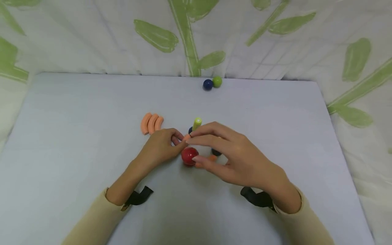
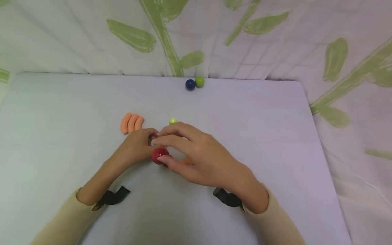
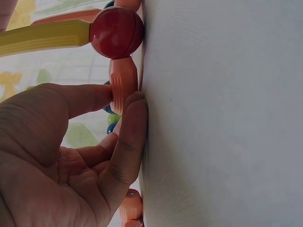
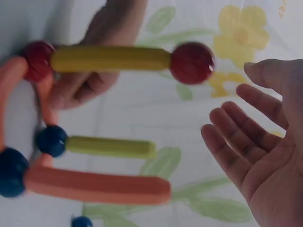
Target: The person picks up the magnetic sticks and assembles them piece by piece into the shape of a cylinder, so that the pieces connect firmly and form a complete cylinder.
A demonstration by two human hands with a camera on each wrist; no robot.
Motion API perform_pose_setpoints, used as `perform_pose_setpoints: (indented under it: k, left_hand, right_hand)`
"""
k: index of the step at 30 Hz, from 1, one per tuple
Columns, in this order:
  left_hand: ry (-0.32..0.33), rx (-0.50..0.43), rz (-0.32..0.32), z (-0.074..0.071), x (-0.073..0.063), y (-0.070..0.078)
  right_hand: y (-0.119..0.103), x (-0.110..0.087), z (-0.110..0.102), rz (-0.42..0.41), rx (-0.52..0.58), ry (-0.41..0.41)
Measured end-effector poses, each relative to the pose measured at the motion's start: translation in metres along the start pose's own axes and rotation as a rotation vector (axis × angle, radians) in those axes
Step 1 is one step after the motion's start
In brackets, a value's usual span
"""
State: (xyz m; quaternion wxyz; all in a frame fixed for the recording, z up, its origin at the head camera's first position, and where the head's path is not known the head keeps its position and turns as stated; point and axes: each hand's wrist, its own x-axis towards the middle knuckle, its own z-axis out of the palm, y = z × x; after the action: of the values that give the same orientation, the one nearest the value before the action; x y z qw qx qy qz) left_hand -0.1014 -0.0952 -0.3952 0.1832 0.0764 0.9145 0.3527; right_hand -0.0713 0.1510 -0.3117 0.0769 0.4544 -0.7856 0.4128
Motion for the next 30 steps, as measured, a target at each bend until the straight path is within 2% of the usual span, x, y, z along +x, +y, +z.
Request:
perform_pose_setpoints:
  k: [6,10,14,20,22,25,30]
  left_hand:
    - [0.014,0.011,-0.006,0.003,0.001,0.003]
    - [0.014,0.009,-0.015,0.004,0.001,0.004]
    - [0.004,0.015,-0.028,0.003,0.0,0.003]
    - [-0.016,0.016,-0.043,0.002,0.0,0.003]
    - [-0.015,0.014,-0.044,0.002,0.0,0.003]
    - [-0.014,0.009,-0.043,0.002,0.0,0.003]
    - [-0.02,0.004,-0.049,0.003,0.0,0.002]
  right_hand:
    - [0.018,0.013,-0.029,0.028,0.073,0.124]
    - [0.038,0.022,-0.044,0.072,0.131,0.151]
    - [0.057,0.031,-0.05,0.134,0.148,0.17]
    - [0.082,0.036,-0.046,0.192,0.231,0.203]
    - [0.091,0.039,-0.043,0.207,0.205,0.198]
    - [0.11,0.045,-0.04,0.277,0.119,0.164]
    - [0.143,0.054,-0.028,0.416,-0.068,0.037]
